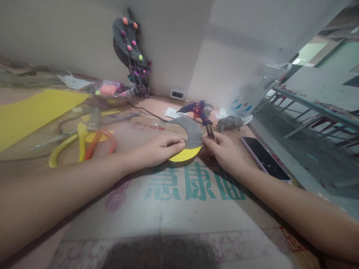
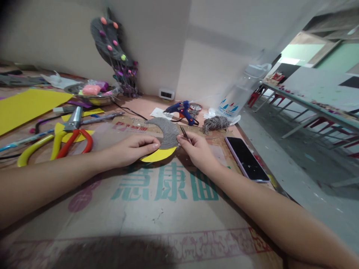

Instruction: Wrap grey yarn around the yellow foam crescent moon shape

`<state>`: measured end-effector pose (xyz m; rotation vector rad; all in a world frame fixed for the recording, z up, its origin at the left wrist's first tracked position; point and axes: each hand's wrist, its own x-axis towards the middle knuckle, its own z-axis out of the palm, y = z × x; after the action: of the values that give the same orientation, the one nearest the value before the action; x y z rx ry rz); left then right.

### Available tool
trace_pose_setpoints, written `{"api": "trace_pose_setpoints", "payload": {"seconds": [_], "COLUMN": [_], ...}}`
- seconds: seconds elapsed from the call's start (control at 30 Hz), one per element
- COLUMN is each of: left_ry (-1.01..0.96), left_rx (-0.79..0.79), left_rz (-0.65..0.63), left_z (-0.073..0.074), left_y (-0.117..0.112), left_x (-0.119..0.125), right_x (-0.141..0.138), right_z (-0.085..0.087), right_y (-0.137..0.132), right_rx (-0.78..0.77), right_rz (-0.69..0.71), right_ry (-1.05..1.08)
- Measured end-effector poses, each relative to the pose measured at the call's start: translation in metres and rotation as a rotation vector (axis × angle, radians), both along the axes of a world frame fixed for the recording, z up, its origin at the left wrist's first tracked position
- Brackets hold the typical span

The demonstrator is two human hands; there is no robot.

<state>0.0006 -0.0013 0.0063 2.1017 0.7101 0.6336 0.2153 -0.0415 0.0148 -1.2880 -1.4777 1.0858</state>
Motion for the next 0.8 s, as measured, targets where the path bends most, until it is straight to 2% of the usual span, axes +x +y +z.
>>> {"api": "trace_pose_setpoints", "payload": {"seconds": [0.2,0.4,0.57,0.67,0.8], "left_ry": [0.009,0.023,-0.009,-0.021,-0.007], "left_rx": [0.005,0.004,0.012,-0.041,-0.2], "left_rz": [0.022,-0.008,0.018,0.048,0.092], "left_z": [0.0012,0.0006,0.0022,0.0039,-0.0003], "left_y": [-0.0011,-0.0011,-0.0014,-0.0024,-0.0017], "left_x": [0.0011,0.0003,0.0017,0.0022,0.0005], "right_x": [-0.0007,-0.0006,0.0016,0.002,-0.0004], "right_z": [0.0016,0.0012,-0.0008,-0.002,-0.0024], "right_y": [-0.0005,-0.0014,0.0004,0.0,-0.0023], "right_rx": [0.023,0.038,0.007,-0.03,-0.033], "right_rz": [0.0,0.003,0.025,0.079,0.194], "right_ry": [-0.038,-0.047,0.011,0.037,-0.037]}}
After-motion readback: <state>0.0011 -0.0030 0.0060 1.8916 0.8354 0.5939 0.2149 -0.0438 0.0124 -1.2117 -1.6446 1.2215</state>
